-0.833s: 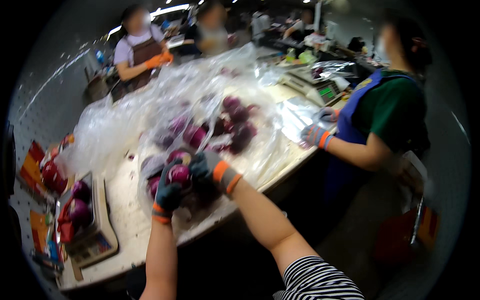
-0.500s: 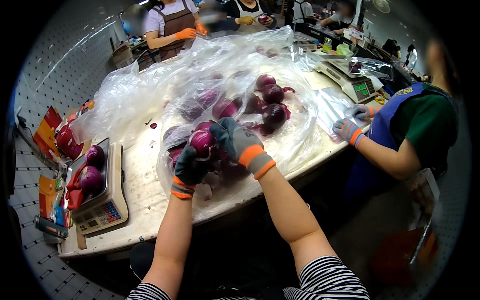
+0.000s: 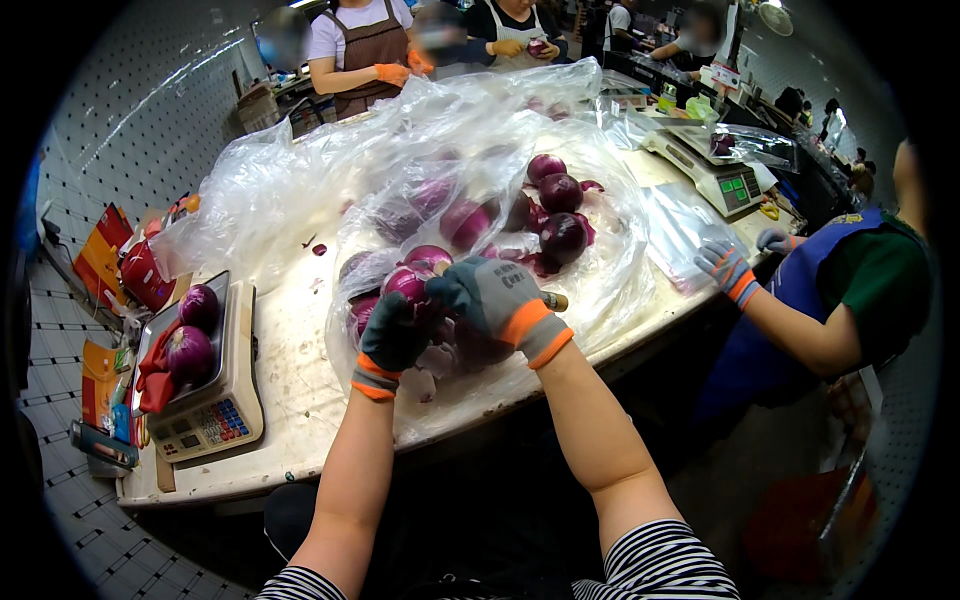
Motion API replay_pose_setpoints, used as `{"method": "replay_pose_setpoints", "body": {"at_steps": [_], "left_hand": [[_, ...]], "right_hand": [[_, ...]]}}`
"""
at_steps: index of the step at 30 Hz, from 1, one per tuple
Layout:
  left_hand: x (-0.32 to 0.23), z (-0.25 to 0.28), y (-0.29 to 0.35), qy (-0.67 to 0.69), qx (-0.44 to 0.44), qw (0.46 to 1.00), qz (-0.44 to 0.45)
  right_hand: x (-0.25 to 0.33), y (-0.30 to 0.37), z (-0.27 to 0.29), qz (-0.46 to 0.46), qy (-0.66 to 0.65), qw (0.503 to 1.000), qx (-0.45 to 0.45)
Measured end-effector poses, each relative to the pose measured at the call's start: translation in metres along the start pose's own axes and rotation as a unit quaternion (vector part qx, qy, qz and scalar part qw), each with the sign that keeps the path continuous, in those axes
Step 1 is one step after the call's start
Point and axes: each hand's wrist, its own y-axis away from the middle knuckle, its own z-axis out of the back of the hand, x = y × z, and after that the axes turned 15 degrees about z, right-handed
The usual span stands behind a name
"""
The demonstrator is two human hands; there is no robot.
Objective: The person peels red onions by hand, removing the dry outer skins and placing the peeled onions into a plastic bag. The person handles the onions one at a time, using gloved hands to strip the layers and discarding the skins onto the table.
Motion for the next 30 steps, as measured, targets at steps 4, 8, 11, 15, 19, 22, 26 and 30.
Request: {"method": "replay_pose_setpoints", "body": {"at_steps": [4, 8, 11, 15, 19, 22, 26, 30], "left_hand": [[-0.003, -0.013, 0.003, -0.022, -0.004, 1.0, 0.004], [-0.004, -0.02, 0.005, -0.032, -0.018, 0.999, -0.009], [-0.004, -0.014, 0.009, -0.025, -0.031, 0.999, 0.003], [-0.006, -0.017, 0.006, -0.162, -0.007, 0.987, 0.004], [0.0, -0.013, 0.004, -0.131, -0.022, 0.991, 0.001], [-0.007, -0.043, 0.007, -0.175, -0.075, 0.981, 0.024], [-0.01, -0.029, 0.0, -0.245, -0.042, 0.968, 0.024], [-0.004, -0.035, 0.009, -0.204, -0.088, 0.975, 0.022]], "right_hand": [[0.003, -0.001, -0.001, -0.021, 0.031, 0.999, 0.014], [-0.002, 0.001, -0.005, -0.034, 0.057, 0.998, 0.023], [0.006, -0.002, -0.003, -0.033, -0.009, 0.998, -0.048], [-0.001, 0.001, -0.01, -0.094, -0.017, 0.994, -0.055], [-0.005, -0.003, -0.004, -0.153, -0.195, 0.967, -0.06], [-0.004, 0.001, -0.006, -0.104, -0.246, 0.96, -0.089], [-0.01, 0.003, 0.002, -0.093, -0.34, 0.936, -0.018], [-0.008, 0.007, 0.012, -0.161, -0.439, 0.884, 0.014]]}}
